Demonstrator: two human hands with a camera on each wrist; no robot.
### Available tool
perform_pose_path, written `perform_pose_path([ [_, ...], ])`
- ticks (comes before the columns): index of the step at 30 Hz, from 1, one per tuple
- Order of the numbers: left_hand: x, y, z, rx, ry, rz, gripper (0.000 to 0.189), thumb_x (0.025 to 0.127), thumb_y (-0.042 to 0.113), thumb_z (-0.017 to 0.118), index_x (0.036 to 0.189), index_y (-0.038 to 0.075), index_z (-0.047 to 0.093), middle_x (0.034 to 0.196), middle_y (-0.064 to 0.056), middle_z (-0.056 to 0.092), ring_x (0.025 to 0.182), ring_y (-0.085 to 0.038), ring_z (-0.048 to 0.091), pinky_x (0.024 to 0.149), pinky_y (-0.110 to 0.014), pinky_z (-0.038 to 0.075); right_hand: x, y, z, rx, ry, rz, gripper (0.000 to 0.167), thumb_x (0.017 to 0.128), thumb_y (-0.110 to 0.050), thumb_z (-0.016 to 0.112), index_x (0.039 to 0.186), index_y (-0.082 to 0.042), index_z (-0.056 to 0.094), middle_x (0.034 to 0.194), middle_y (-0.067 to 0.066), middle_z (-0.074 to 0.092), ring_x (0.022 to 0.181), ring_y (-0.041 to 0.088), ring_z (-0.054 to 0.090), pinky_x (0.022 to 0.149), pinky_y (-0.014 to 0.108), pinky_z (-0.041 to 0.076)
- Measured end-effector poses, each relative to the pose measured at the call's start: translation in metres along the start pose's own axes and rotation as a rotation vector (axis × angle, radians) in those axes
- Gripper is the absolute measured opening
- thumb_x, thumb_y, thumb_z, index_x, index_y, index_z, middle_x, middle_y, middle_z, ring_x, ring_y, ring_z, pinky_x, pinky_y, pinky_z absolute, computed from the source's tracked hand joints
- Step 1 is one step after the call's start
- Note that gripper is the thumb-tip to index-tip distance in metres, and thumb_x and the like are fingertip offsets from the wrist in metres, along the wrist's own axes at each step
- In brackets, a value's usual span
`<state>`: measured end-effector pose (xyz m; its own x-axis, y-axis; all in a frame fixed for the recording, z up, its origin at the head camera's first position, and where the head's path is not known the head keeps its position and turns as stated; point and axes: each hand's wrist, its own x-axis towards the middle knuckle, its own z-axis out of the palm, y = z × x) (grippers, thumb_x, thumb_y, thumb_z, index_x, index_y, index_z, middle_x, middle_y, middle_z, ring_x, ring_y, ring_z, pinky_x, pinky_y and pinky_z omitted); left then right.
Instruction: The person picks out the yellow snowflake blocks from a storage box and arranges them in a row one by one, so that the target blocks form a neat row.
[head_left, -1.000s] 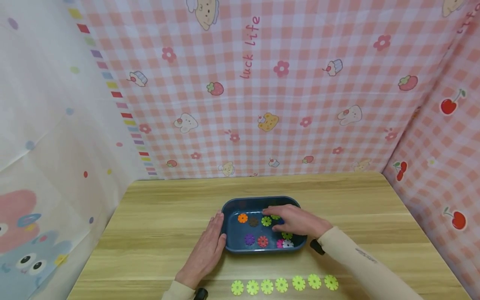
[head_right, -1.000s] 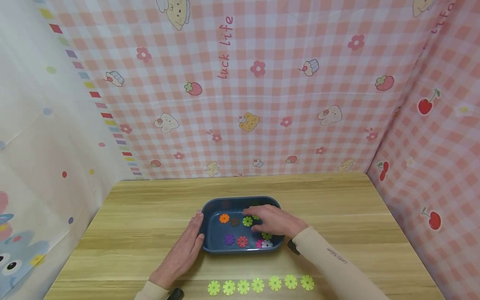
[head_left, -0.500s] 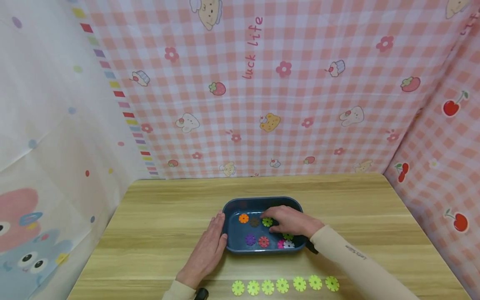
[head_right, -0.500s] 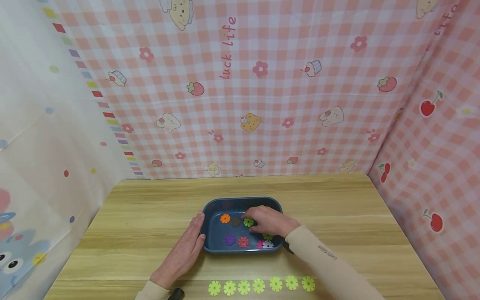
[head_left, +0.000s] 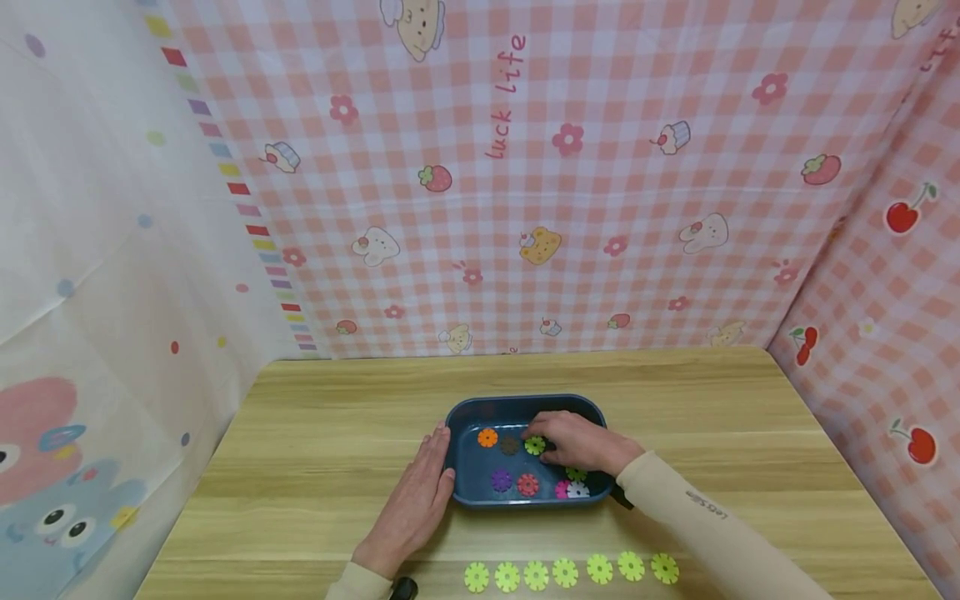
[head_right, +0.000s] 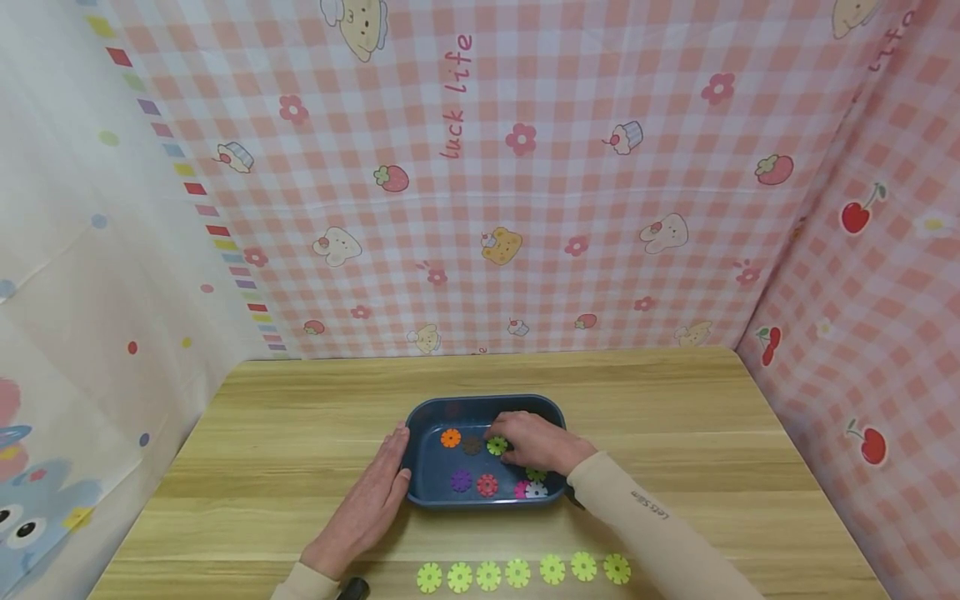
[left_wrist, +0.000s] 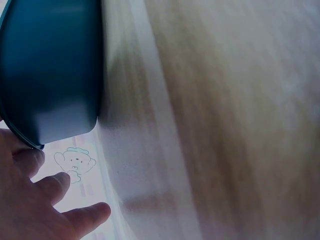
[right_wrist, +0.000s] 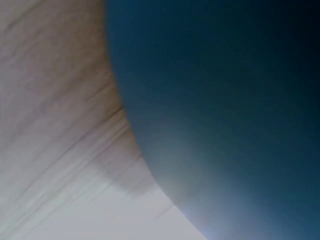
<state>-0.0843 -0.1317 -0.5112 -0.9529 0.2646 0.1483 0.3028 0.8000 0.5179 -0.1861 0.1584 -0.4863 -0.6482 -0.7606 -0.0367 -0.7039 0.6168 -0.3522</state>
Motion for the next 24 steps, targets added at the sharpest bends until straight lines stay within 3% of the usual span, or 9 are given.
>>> perform_pose_path([
  [24,-0.0007,-0.0007,0.001,-0.007,-0.004,-0.013,0.058,0.113,0.026,0.042,0.164,0.005,0.025,0.171,-0.012,0.023,0.155,-0.037,0.026,0.118,-0.063,0.032,-0.0023,-0.0022,0.0022,-0.038,0.013,0.007,0.029,0.093,-0.014,0.079,0.122,-0.011,0.076,0.118,0.002,0.066,0.11,0.017,0.063,0.098,0.037,0.055],
])
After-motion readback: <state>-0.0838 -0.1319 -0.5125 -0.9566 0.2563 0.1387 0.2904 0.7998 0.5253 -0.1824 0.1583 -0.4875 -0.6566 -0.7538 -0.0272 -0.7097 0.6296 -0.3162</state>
